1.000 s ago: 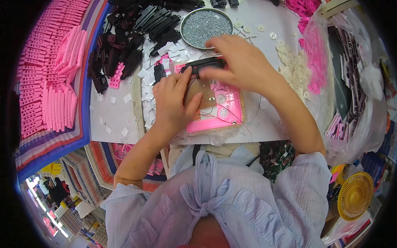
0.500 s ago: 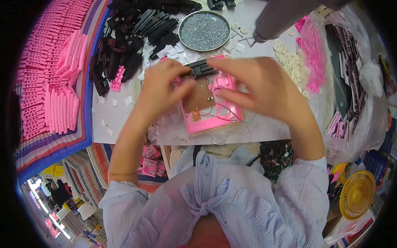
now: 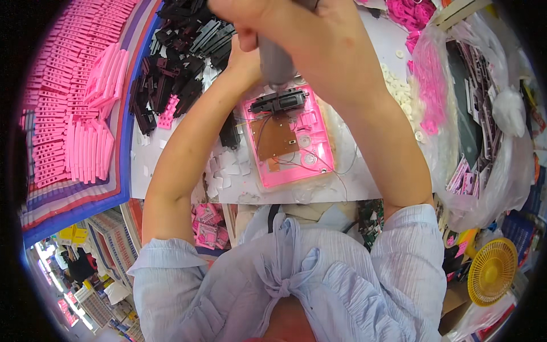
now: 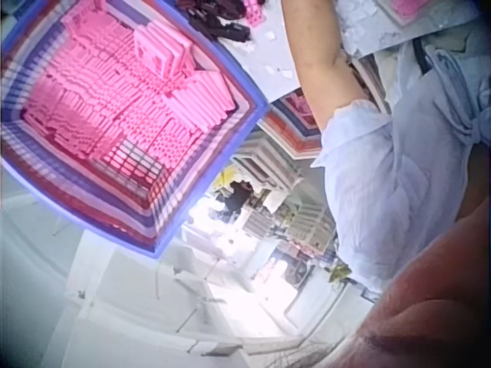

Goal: Assemble a plastic toy bank by installing electronic components and fastening them with an electric screwdriver.

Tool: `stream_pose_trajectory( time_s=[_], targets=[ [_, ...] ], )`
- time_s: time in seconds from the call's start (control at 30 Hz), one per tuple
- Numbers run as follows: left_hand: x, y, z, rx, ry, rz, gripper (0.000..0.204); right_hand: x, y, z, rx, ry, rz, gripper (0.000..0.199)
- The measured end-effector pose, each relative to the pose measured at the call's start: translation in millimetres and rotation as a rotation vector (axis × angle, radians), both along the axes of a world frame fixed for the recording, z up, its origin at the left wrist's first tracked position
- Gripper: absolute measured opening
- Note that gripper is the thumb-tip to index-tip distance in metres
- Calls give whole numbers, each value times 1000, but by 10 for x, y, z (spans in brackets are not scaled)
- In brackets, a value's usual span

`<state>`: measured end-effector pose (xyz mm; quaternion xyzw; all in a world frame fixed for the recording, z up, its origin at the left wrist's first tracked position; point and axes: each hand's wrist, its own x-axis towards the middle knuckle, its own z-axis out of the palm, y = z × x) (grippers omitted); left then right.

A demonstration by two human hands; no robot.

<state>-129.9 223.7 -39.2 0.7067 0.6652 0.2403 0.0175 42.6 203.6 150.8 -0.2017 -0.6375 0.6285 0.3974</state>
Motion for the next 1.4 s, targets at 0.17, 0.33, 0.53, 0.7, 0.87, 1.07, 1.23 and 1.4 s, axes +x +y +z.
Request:
stream_pose_trajectory(
  time_s=[0.17,0.33,0.53,0.7,0.87,1.07,1.23,1.4],
  targets=[
    [24,43,80,-71,226,55,27,100,215,-481,-1,48,32,37],
    [106,-374,557,14,58,-62,23,275,201,-714,-18,117,-80,44],
    [593,-1328,687,68,-313,-254,9,537,-60,-737,-3,496,338,38],
    [624,-1445,692,7,-420,-209,9,428,-140,-667,45,492,391,39],
    [617,-1401,669,117,-288,-169,13,401,-109,-695,26,534,404,34],
    [649,-1213,611,238,-85,18,24,349,157,-966,51,505,243,22],
    [598,-1219,388,184,-31,-5,23,196,241,-1189,-1,387,105,13],
    [590,-1224,356,185,-60,1,23,111,199,-1218,130,194,19,13]
  ],
)
